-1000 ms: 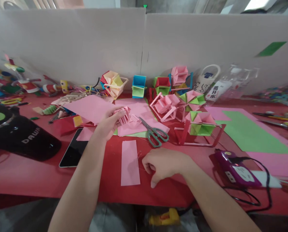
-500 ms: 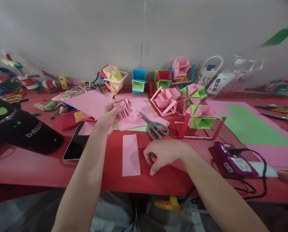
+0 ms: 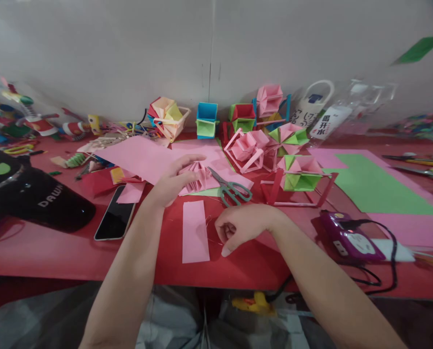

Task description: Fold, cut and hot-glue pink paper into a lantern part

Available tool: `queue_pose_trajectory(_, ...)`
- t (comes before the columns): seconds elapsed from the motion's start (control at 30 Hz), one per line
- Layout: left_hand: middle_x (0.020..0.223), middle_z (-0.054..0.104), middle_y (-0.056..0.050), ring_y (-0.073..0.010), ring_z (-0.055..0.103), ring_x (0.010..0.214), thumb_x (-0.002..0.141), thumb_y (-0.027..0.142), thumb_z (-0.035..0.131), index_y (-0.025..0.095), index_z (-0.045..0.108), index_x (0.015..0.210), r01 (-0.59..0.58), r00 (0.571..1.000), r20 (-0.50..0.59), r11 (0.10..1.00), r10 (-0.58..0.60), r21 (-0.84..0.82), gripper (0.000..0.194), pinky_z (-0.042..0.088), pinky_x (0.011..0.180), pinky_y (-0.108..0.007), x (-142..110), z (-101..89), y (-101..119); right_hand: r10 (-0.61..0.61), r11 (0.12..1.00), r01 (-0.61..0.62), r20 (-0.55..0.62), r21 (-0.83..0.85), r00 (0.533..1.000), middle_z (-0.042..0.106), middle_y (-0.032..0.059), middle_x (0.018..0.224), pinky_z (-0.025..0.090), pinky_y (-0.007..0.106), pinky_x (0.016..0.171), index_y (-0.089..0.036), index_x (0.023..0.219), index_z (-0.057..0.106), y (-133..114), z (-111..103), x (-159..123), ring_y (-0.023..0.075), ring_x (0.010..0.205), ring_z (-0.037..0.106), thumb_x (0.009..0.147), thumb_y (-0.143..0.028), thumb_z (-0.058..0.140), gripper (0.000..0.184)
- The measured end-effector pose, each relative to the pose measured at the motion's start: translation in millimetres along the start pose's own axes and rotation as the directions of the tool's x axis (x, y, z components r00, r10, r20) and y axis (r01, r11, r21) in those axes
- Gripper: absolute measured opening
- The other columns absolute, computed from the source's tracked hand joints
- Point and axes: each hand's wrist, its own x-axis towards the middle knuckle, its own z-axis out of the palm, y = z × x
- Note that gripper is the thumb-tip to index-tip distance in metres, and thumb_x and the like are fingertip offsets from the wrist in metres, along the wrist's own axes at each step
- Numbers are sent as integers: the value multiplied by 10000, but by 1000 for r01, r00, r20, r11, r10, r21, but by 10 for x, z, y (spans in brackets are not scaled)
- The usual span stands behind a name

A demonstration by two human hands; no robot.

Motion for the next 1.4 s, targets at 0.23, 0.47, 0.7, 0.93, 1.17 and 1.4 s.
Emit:
queue_pose_trajectory(0.23,835,600,-64,-231,585,769,637,281,612,191,643,906,-18,987,158,999,26,-50,286,477,742,-369,-357,326,403,-70,993,70,1,96,998,663,14,753,419,239,601,-143,856,703,50,6,19,139,680,589,714,-604,737,483)
queue_pose_trajectory(0.47,810,573,-29,-164,495,709,772,477,619,224,537,757,91,749,619,962,-236,257,266,416,678,-300,-1332,776,307,-121,990,122,-7,70,993,681,12,784,424,234,604,-148,868,703,87,31,32,136,687,596,757,-525,724,394)
queue_pose_trajectory(0.7,926,673,-27,-198,608,829,699,425,694,245,636,941,239,715,424,765,-555,598,308,449,728,-293,-1951,1141,-939,-47,997,47,-12,54,999,698,15,816,414,234,607,-170,859,697,68,21,10,144,720,608,714,-639,721,492)
queue_pose_trajectory(0.93,1265,633,-168,-381,599,1135,715,418,643,226,467,1406,301,756,230,639,-612,708,739,456,943,-501,-1947,1415,-1114,-46,998,47,-28,38,999,694,18,810,404,235,606,-169,845,696,70,33,23,139,709,601,734,-644,697,487)
queue_pose_trajectory(1.17,1266,648,-128,-356,566,1184,805,550,573,306,619,1281,324,846,107,664,-521,673,537,405,995,-492,-1997,1604,-1388,-54,997,55,-27,45,998,686,2,800,410,235,602,-176,842,693,104,40,34,138,710,601,722,-613,723,454)
queue_pose_trajectory(1.4,1217,666,-134,-363,584,1144,739,534,666,323,664,1238,362,859,41,663,-510,655,542,420,983,-496,-1994,1623,-1346,-43,998,44,-35,39,998,691,9,803,410,237,602,-177,840,693,88,37,33,139,709,600,740,-645,690,479)
